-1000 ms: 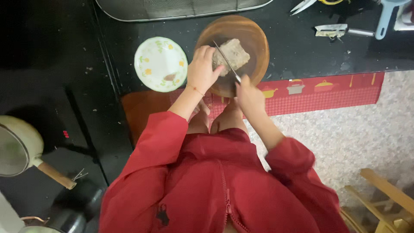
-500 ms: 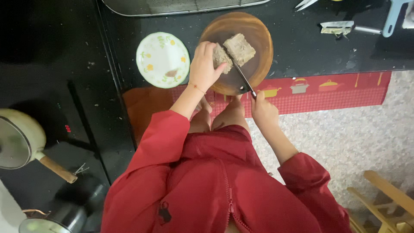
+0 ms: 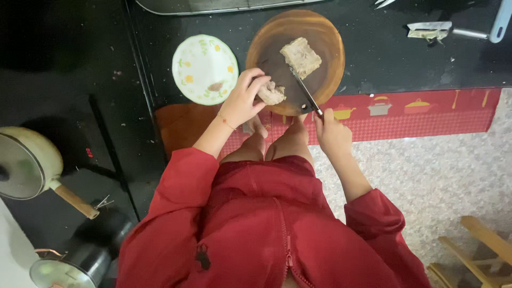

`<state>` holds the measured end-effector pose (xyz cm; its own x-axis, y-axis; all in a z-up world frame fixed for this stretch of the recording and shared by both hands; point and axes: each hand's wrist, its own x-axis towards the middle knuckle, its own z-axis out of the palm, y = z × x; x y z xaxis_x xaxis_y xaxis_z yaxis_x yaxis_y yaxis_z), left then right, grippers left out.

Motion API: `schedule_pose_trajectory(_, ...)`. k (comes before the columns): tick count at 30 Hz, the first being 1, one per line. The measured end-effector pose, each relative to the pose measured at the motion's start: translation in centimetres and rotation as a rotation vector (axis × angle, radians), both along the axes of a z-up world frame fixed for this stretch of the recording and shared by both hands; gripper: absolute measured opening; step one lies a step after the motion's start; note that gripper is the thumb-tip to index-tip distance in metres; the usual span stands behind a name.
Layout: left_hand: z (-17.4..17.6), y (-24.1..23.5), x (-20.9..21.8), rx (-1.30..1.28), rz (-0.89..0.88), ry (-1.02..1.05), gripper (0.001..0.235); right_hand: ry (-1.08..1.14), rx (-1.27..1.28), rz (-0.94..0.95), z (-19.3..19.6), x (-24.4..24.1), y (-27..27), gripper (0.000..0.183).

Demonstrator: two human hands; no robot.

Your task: The person washes a wooden cutting board in a sink, wipes it with a cloth, and then uses a knife to slice a piece of cooked meat on the board before transferring portions of food from one pot to another using a ladle.

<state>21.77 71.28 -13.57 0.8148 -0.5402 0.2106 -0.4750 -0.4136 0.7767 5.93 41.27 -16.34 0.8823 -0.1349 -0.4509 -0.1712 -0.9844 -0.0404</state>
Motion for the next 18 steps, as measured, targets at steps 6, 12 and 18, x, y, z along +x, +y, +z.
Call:
schedule_pose_trajectory(6,-0.3,-0.6,0.9,0.053,0.009,-0.064,0.045,-0.075,0.001,0.022,0.1,-0.6,0.0,0.038)
schedule_pose_trajectory(12,1.2,-3.2,4.7,0.12,0.239,0.14,0.048,-0.319,0.231,-0.108,1.3,-2.4,-0.3,0.03)
schedule_pose_trajectory(18,2.0,-2.1,5.9,0.346,0.095,0.356,0.09,-0.281,0.412,-0.308,2.1,-2.2,-0.5,0.025)
